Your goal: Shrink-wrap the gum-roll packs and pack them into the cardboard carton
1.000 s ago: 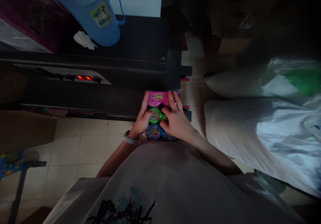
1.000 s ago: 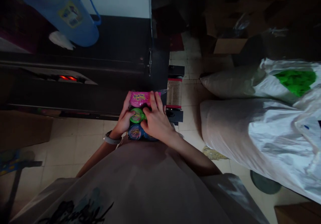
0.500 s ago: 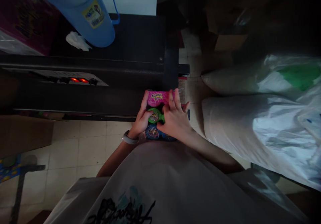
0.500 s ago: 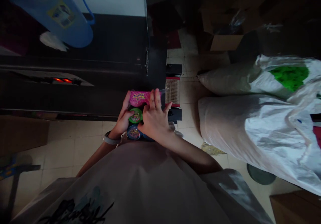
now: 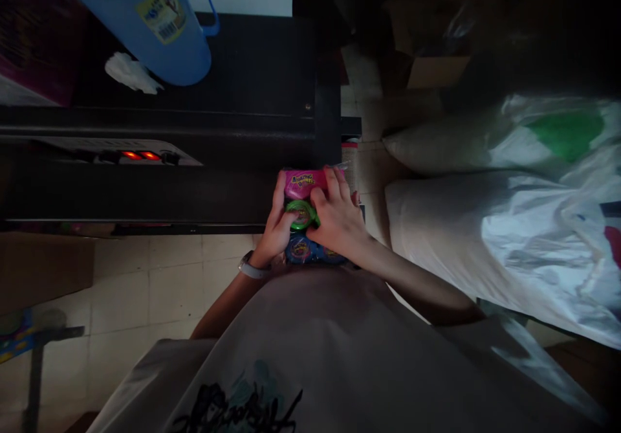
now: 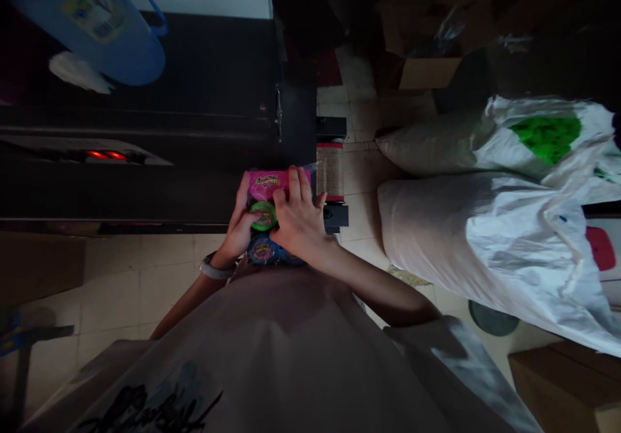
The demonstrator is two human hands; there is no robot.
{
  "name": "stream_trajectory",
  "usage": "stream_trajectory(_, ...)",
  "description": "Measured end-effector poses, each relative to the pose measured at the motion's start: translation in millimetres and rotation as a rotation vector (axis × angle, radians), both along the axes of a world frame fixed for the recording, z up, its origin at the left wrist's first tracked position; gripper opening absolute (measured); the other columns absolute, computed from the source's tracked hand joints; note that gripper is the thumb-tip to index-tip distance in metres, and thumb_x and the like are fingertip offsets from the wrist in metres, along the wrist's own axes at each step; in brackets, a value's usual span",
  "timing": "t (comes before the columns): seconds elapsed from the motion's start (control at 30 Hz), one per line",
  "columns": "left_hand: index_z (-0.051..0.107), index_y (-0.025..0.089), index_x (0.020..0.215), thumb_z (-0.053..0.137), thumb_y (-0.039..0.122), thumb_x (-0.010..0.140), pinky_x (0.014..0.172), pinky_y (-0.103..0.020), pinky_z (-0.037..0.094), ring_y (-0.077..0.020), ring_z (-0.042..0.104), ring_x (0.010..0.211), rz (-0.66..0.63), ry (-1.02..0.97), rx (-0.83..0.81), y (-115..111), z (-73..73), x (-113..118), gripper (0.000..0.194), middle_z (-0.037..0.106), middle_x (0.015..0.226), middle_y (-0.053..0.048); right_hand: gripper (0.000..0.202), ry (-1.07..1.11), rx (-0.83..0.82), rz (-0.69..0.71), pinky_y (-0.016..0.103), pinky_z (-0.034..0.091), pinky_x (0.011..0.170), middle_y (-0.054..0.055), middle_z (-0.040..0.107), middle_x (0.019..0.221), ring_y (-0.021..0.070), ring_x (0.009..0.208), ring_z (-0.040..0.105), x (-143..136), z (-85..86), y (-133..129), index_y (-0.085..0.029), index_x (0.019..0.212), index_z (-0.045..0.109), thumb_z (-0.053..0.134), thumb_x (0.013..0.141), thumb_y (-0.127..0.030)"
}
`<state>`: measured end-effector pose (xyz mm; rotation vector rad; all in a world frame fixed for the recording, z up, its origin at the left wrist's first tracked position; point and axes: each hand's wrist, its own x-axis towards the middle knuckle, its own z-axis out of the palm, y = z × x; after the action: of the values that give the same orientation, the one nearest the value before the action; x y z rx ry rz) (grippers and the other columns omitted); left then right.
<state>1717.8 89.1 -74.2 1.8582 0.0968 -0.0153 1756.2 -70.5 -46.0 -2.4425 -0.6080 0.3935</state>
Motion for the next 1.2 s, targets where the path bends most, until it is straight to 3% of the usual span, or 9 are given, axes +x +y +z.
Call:
stream_trajectory(0.17,0.02,0.039,0.153,0.047,0.016,0.085,0.127,-0.034,0.01,-0.0178,0.011,0.151,0.002,0.002,0.031,-1.3,0.0,0.6,0.077,0.013,0.162,0.014,0.045,-0.092,0.093,-0.051,0.061,0.04,0.105,0.017,0.022,0.157,0.0393,0.146,0.018,-0.9,-3.7,-1.1,-0.017,0.114,0.056,0.068,0.071,-0.014)
stream_trajectory(0.37,0.017,0.036,0.154,0.048,0.015,0.085,0.127,-0.036,0.007,-0.0195,0.01,0.151,-0.041,0.0,0.008,3.3,-4.7,-0.5,0.08,0.012,0.163,0.011,0.044,-0.036,0.076,0.027,0.068,0.033,0.107,0.013,0.013,0.16,0.0393,0.148,0.01,0.4,-7.2,-6.9,-0.02,0.114,0.058,0.069,0.072,-0.018)
stream_trajectory(0.53,0.015,0.038,0.154,0.047,0.014,0.085,0.127,-0.037,0.006,-0.0201,0.008,0.151,-0.054,-0.03,0.037,5.2,-4.9,0.3,0.08,0.011,0.163,0.011,0.038,-0.077,0.15,-0.027,0.061,0.034,0.11,0.011,0.016,0.16,0.0361,0.148,0.012,0.2,-10.4,-6.4,-0.02,0.112,0.06,0.064,0.075,-0.016)
stream_trajectory(0.73,0.017,0.039,0.154,0.046,0.014,0.085,0.127,-0.034,0.007,-0.0192,0.009,0.151,-0.083,-0.018,0.052,6.6,0.7,1.2,0.079,0.013,0.163,0.012,0.032,-0.086,0.178,-0.003,0.067,0.025,0.111,0.01,0.019,0.16,0.0342,0.148,0.016,0.1,-17.5,-15.1,-0.021,0.105,0.061,0.068,0.074,-0.024)
stream_trajectory(0.93,0.01,0.036,0.156,0.047,0.018,0.09,0.126,-0.035,0.009,-0.0217,0.009,0.151,-0.085,0.011,0.066,6.7,0.6,1.2,0.078,0.009,0.164,0.009,0.032,-0.099,0.288,-0.09,0.057,0.032,0.112,0.009,0.021,0.159,0.0319,0.148,0.014,-1.5,-23.6,-8.8,-0.021,0.107,0.064,0.065,0.075,-0.02)
stream_trajectory(1.07,0.012,0.043,0.154,0.053,0.031,0.093,0.125,-0.043,0.007,-0.0251,-0.002,0.152,-0.183,-0.074,0.231,18.8,16.6,-4.2,0.074,-0.001,0.164,0.009,0.039,-0.078,0.524,-0.037,0.055,0.021,0.119,0.008,0.018,0.16,0.0302,0.15,0.01,-2.6,-29.2,-42.0,-0.021,0.117,0.06,0.066,0.08,-0.03)
stream_trajectory(1.13,0.022,0.043,0.152,0.056,0.038,0.092,0.125,-0.048,0.007,-0.0289,-0.002,0.151,-0.251,-0.088,0.348,27.7,31.3,-9.8,0.07,0.0,0.164,0.007,0.043,-0.043,0.645,-0.123,0.053,0.023,0.119,0.009,0.023,0.159,0.0298,0.149,0.015,-10.1,-35.7,-60.8,-0.021,0.124,0.056,0.064,0.083,-0.035)
stream_trajectory(1.2,0.029,0.041,0.15,0.06,0.04,0.089,0.123,-0.052,0.013,-0.0326,0.003,0.151,-0.281,-0.063,0.404,35.0,44.2,-17.1,0.068,0.005,0.164,0.004,0.045,0.051,0.752,-0.254,0.05,0.032,0.116,0.01,0.03,0.156,0.028,0.147,0.024,-23.7,-45.7,-71.9,-0.023,0.129,0.05,0.061,0.087,-0.037)
